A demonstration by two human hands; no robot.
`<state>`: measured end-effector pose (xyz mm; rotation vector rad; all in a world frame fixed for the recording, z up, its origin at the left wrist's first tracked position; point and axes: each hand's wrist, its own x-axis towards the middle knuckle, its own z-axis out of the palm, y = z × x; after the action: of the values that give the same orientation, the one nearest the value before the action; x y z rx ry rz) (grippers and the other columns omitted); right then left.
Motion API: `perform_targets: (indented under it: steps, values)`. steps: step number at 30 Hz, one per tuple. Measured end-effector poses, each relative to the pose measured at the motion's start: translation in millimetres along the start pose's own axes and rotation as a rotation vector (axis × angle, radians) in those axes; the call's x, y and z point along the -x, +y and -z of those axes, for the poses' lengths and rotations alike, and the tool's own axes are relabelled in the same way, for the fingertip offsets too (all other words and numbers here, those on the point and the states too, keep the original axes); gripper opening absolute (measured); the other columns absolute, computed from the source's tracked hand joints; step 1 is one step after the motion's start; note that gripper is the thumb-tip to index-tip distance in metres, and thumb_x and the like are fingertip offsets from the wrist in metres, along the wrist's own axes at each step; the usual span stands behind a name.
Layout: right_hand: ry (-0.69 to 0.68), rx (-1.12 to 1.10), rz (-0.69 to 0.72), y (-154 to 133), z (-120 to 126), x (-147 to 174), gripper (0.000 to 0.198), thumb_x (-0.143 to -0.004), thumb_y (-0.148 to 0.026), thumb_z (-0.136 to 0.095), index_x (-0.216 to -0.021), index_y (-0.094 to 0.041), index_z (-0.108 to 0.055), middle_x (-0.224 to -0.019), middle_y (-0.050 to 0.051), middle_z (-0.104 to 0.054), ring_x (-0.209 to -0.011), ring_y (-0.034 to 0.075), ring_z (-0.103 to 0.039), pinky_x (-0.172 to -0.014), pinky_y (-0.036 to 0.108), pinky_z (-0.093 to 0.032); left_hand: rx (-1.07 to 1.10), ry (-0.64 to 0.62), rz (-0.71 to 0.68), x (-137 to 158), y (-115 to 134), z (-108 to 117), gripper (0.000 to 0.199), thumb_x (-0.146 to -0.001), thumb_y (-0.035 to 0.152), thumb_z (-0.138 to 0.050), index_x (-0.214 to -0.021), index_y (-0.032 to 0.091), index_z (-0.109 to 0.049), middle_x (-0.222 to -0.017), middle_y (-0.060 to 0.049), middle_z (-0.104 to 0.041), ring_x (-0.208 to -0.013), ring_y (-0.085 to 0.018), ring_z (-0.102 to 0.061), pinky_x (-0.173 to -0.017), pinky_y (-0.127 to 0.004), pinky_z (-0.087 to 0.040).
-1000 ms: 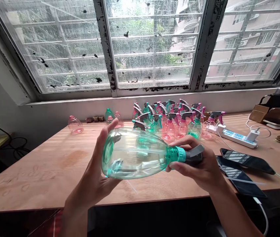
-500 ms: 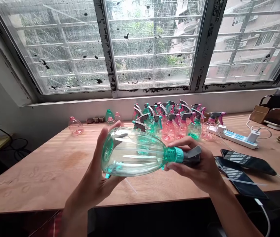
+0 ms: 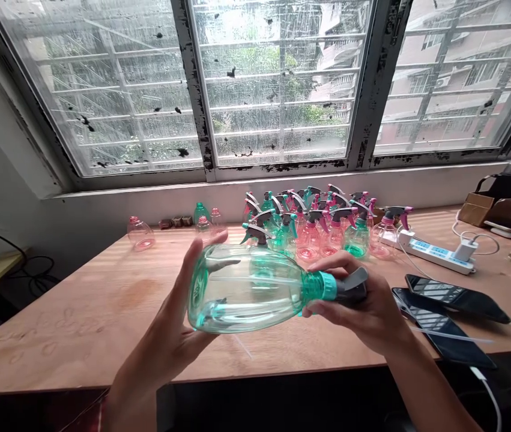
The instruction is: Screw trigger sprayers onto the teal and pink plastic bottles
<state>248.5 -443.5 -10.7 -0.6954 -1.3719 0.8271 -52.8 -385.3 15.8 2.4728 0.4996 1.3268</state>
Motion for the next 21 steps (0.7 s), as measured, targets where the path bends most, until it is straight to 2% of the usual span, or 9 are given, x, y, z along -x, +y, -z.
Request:
perform_targets:
  steps: [4,6,8,10,12,15,17,19,21]
  values:
    - [0.017,0.038,0.038,-1.0,-0.5,0.5,0.037,-0.088,-0.037,-0.102,-0.115,-0.025,-0.081,-0.085,0.002,-0.082,-0.063,0.019,-0.077,-0.054,0.029,-0.061,0.025,-0.01,0.08,-0.8,1.8,-0.7,0.126,-0.091,0.053,-0.095,-0.184,0.049,-0.01,-0.189,-0.012,-0.032,-0.171,-0.05,-0.038,-0.132,-0.078,-0.039]
    - [0.023,0.054,0.035,-1.1,-0.3,0.5,0.037,-0.087,-0.036,-0.104,-0.114,-0.025,-0.081,-0.086,0.002,-0.082,-0.062,0.019,-0.077,-0.054,0.028,-0.06,0.053,-0.03,0.124,-2.6,4.0,-0.9,0.125,-0.088,0.062,-0.094,-0.185,0.046,-0.016,-0.191,-0.014,-0.028,-0.169,-0.052,-0.039,-0.133,-0.076,-0.039]
    - [0.02,0.035,0.012,-0.7,0.3,-0.1,0.037,-0.086,-0.036,-0.104,-0.114,-0.025,-0.082,-0.084,0.002,-0.083,-0.06,0.019,-0.076,-0.052,0.028,-0.059,0.039,-0.042,0.12,-3.4,5.2,-0.6,0.12,-0.091,0.056,-0.094,-0.184,0.045,-0.019,-0.191,-0.013,-0.027,-0.17,-0.051,-0.037,-0.133,-0.075,-0.04]
    - [0.007,-0.011,0.005,0.1,0.5,-1.0,0.037,-0.087,-0.037,-0.103,-0.114,-0.024,-0.081,-0.082,0.002,-0.083,-0.061,0.019,-0.076,-0.052,0.028,-0.059,-0.005,-0.038,0.069,-2.0,4.6,-0.3,0.114,-0.098,0.04,-0.09,-0.184,0.049,-0.014,-0.191,-0.011,-0.028,-0.173,-0.049,-0.032,-0.133,-0.076,-0.038]
    - [-0.005,-0.051,0.031,0.8,0.0,-1.8,0.035,-0.089,-0.036,-0.103,-0.115,-0.025,-0.081,-0.081,0.002,-0.083,-0.063,0.019,-0.077,-0.053,0.027,-0.06,-0.039,-0.026,0.031,0.9,2.6,-0.5,0.11,-0.106,0.026,-0.079,-0.183,0.055,-0.006,-0.191,-0.008,-0.029,-0.173,-0.047,-0.035,-0.129,-0.078,-0.043]
    - [0.011,-0.043,0.055,0.6,-2.1,-1.5,0.033,-0.09,-0.035,-0.101,-0.115,-0.027,-0.081,-0.082,0.001,-0.083,-0.065,0.019,-0.078,-0.052,0.027,-0.059,-0.056,-0.005,0.049,3.3,1.0,-1.6,0.121,-0.101,0.032,-0.086,-0.183,0.054,0.0,-0.188,-0.011,-0.034,-0.163,-0.048,-0.05,-0.119,-0.075,-0.057]
    - [0.026,-0.017,0.053,-0.2,-3.1,-0.7,0.034,-0.09,-0.037,-0.101,-0.115,-0.027,-0.081,-0.083,0.001,-0.083,-0.064,0.019,-0.077,-0.053,0.028,-0.06,-0.048,-0.011,0.074,1.2,2.5,-1.8,0.13,-0.092,0.046,-0.095,-0.184,0.048,-0.005,-0.188,-0.013,-0.034,-0.164,-0.05,-0.047,-0.125,-0.076,-0.051]
    - [0.021,-0.003,0.061,-0.5,-2.7,-0.2,0.034,-0.09,-0.038,-0.101,-0.115,-0.027,-0.081,-0.083,0.001,-0.083,-0.063,0.019,-0.076,-0.054,0.028,-0.06,-0.019,-0.025,0.086,-2.9,5.4,-1.0,0.12,-0.091,0.054,-0.095,-0.184,0.045,-0.019,-0.188,-0.012,-0.032,-0.171,-0.05,-0.033,-0.135,-0.076,-0.036]
    - [0.009,-0.007,0.068,0.3,-1.2,-0.5,0.033,-0.091,-0.035,-0.101,-0.116,-0.027,-0.081,-0.084,0.001,-0.083,-0.061,0.018,-0.075,-0.053,0.027,-0.059,-0.005,-0.028,0.077,-6.3,7.2,0.2,0.106,-0.096,0.051,-0.091,-0.182,0.044,-0.029,-0.188,-0.01,-0.033,-0.175,-0.047,-0.026,-0.14,-0.072,-0.028]
